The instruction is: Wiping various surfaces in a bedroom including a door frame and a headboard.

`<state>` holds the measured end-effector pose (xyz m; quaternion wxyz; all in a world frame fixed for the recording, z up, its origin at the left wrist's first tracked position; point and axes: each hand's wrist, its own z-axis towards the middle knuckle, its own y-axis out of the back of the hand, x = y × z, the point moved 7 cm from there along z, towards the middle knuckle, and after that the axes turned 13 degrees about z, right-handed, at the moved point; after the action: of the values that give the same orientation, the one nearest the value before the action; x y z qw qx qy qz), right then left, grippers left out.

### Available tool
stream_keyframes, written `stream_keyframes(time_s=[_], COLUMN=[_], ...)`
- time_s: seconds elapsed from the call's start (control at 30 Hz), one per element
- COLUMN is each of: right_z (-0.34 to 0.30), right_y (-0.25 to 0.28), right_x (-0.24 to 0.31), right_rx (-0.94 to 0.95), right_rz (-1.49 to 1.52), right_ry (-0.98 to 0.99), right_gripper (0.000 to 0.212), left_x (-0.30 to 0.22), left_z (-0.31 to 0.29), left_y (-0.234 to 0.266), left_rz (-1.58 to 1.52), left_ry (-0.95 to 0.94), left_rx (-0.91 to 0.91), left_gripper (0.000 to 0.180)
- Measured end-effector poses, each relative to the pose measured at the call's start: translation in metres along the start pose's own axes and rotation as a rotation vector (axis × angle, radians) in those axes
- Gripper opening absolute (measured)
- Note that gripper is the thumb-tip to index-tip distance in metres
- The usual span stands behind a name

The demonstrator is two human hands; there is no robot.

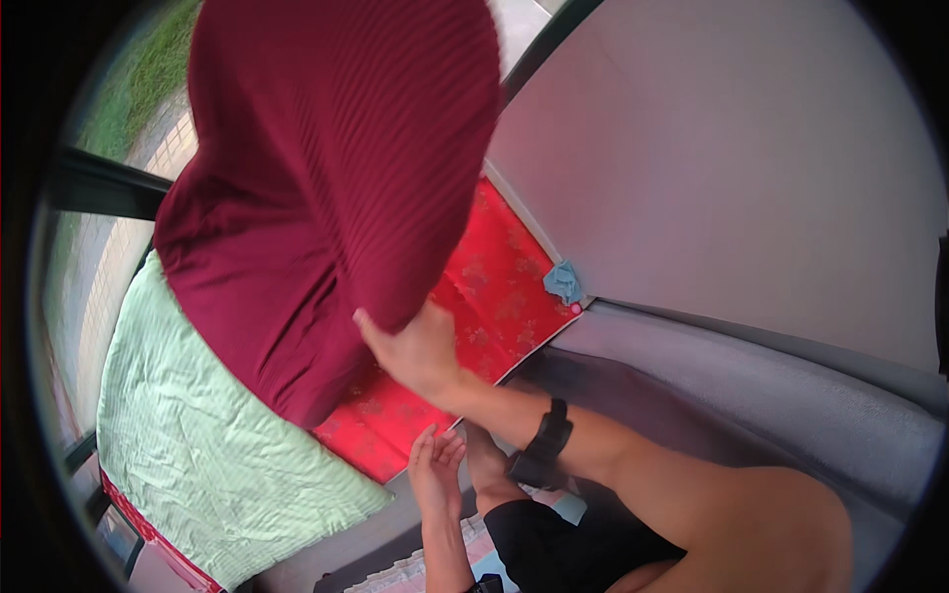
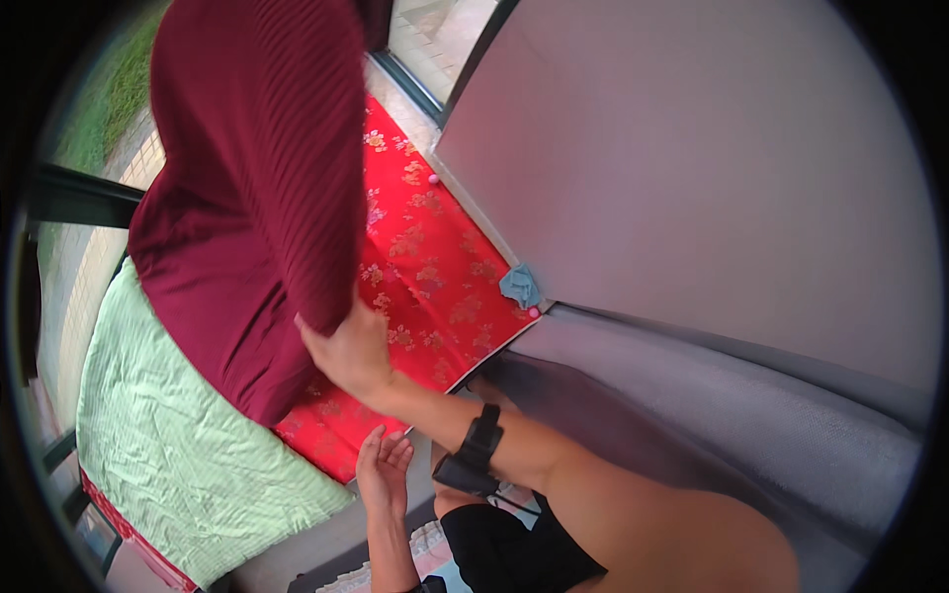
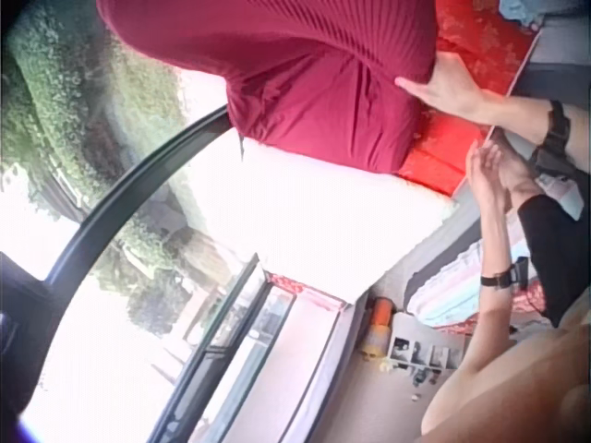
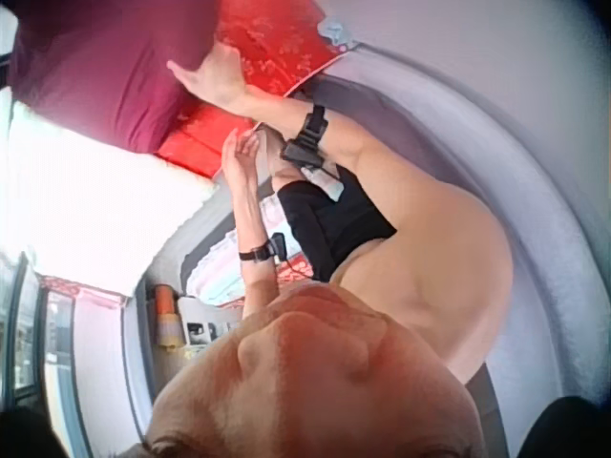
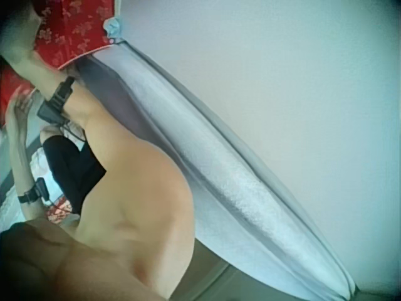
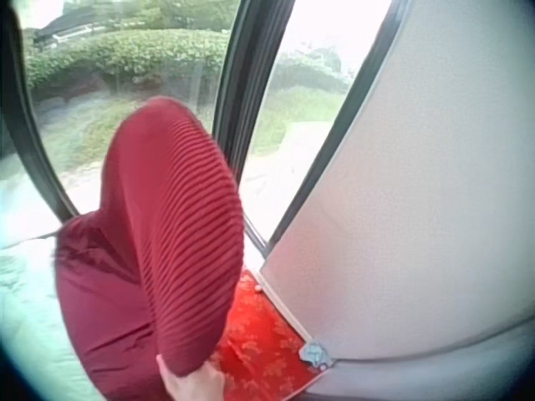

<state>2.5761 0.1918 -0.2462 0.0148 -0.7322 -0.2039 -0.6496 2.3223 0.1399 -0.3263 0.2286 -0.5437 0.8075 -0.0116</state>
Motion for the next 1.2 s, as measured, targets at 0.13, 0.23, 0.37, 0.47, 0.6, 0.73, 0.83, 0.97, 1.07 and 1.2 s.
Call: stream_keyframes(time_s=[0.13, 0.23, 0.37, 0.47, 0.6, 0.73, 0.83, 0.97, 1.07, 1.2], right_z=[-0.024, 0.018, 0.033, 0.023, 0.017, 0.021, 0.042, 0.091, 0.129, 0.184], right_y=[0.012, 0.109, 0.213, 0.224, 0.230, 0.222, 0.221, 0.196, 0.169, 0.132], right_x=[-0.022, -0.098, -0.208, -0.252, -0.255, -0.251, -0.241, -0.222, -0.215, -0.197], right_rx=[0.492, 0.251, -0.003, 0.125, 0.075, 0.184, 0.201, 0.235, 0.252, 0.256], right_rz=[-0.089, -0.646, -0.951, -0.994, -0.827, -0.816, -0.762, -0.677, -0.602, -0.587], right_ry=[0.231, 0.071, -0.066, -0.082, -0.035, 0.035, 0.123, 0.289, 0.279, 0.384], right_gripper=[0.080, 0.046, 0.051, 0.056, 0.060, 0.061, 0.057, 0.057, 0.056, 0.057], left_x=[-0.022, -0.028, -0.007, 0.025, 0.026, 0.015, 0.015, 0.009, 0.008, 0.009], left_z=[0.012, 0.038, 0.089, 0.125, 0.141, 0.143, 0.137, 0.145, 0.149, 0.148], left_y=[-0.023, -0.038, -0.043, -0.044, -0.026, -0.001, -0.017, -0.011, -0.010, -0.011], left_rz=[0.077, 0.151, 0.340, 0.484, 1.109, 1.473, 1.566, 1.529, 1.529, 1.559], left_ry=[-0.022, -0.065, -0.079, -0.069, -0.358, -0.416, -0.481, -0.296, -0.211, -0.217], left_rx=[0.000, 0.020, -0.073, -0.093, -0.269, -0.398, -0.359, -0.309, -0.278, -0.249], left_gripper=[0.036, 0.035, 0.032, 0.030, 0.022, 0.031, 0.041, 0.053, 0.057, 0.058])
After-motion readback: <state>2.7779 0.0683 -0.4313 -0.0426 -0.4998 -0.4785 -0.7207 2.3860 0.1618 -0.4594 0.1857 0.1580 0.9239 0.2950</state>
